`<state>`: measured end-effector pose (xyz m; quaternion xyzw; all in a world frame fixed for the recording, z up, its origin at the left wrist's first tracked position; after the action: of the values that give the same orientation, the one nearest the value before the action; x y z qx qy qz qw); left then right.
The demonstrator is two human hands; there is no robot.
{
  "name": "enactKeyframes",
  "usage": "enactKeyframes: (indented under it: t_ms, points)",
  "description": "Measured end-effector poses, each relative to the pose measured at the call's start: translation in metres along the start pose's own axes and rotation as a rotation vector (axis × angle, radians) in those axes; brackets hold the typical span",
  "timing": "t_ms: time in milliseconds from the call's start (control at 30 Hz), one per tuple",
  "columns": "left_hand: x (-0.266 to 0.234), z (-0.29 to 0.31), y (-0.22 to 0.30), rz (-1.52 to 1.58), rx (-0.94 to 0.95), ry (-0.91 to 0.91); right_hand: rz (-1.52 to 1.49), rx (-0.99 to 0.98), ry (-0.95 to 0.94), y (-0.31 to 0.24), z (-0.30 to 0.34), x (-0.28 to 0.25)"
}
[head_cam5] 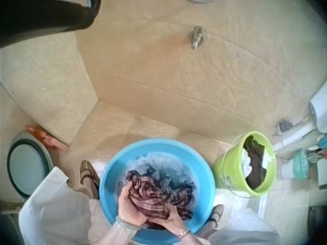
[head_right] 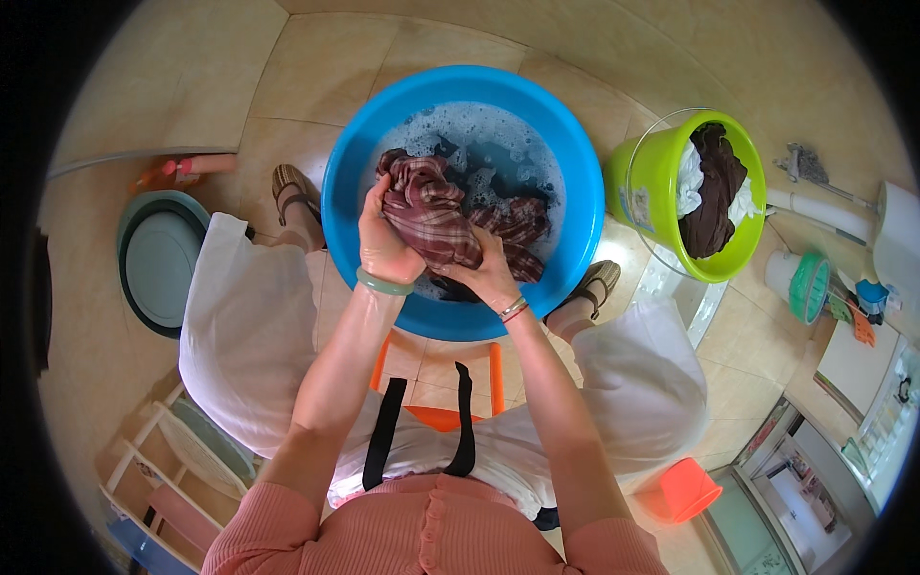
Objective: The person hand-washes clothes in a blue basin filled with soapy water. They scrub and rinse a dark garment and a plaid shirt, then transfer the wet items into a green bucket. The person also briefly handles a small cloth from a nearby shelf.
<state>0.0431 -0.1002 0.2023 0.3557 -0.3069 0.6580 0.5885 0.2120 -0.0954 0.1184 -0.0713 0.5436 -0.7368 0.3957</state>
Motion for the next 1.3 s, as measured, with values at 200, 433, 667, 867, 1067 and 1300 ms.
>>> enactKeyframes:
  t_ms: [200, 433, 667, 867, 1067, 1300]
  points:
    - [-0.008, -0.011, 0.005, 0.074, -0.036, -0.107, -1.221, 0.059, -0.178, -0.02, -0.001, -0.012]
    - [-0.114, -0.034, 0.028, -0.515, 0.055, 0.503, -1.093, 0.131, 0.18, -0.049, -0.02, -0.058]
    - [-0.076, -0.032, -0.037, -0.304, -0.281, -0.027, 0.273, -0.522, 0.166, -0.111, -0.002, -0.031]
    - [-0.073, -0.038, -0.026, -0.056, -0.285, -0.161, 0.344, -0.681, 0.102, -0.153, 0.055, 0.036]
    - [-0.097, -0.031, -0.066, -0.039, 0.27, -0.151, 0.269, -0.299, 0.297, -0.086, -0.046, 0.004]
    - [-0.122, -0.03, -0.064, -0.279, -0.03, 0.526, 0.428, -0.245, 0.286, -0.06, -0.031, 0.002]
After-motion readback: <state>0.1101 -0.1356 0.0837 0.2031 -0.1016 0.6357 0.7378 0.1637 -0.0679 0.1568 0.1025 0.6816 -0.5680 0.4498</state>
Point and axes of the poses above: each hand's wrist, its own z-axis away from the middle knuckle, its own x-axis out of the palm, y = z × x, the point moved 2 cm from there along -z, towards the middle knuckle
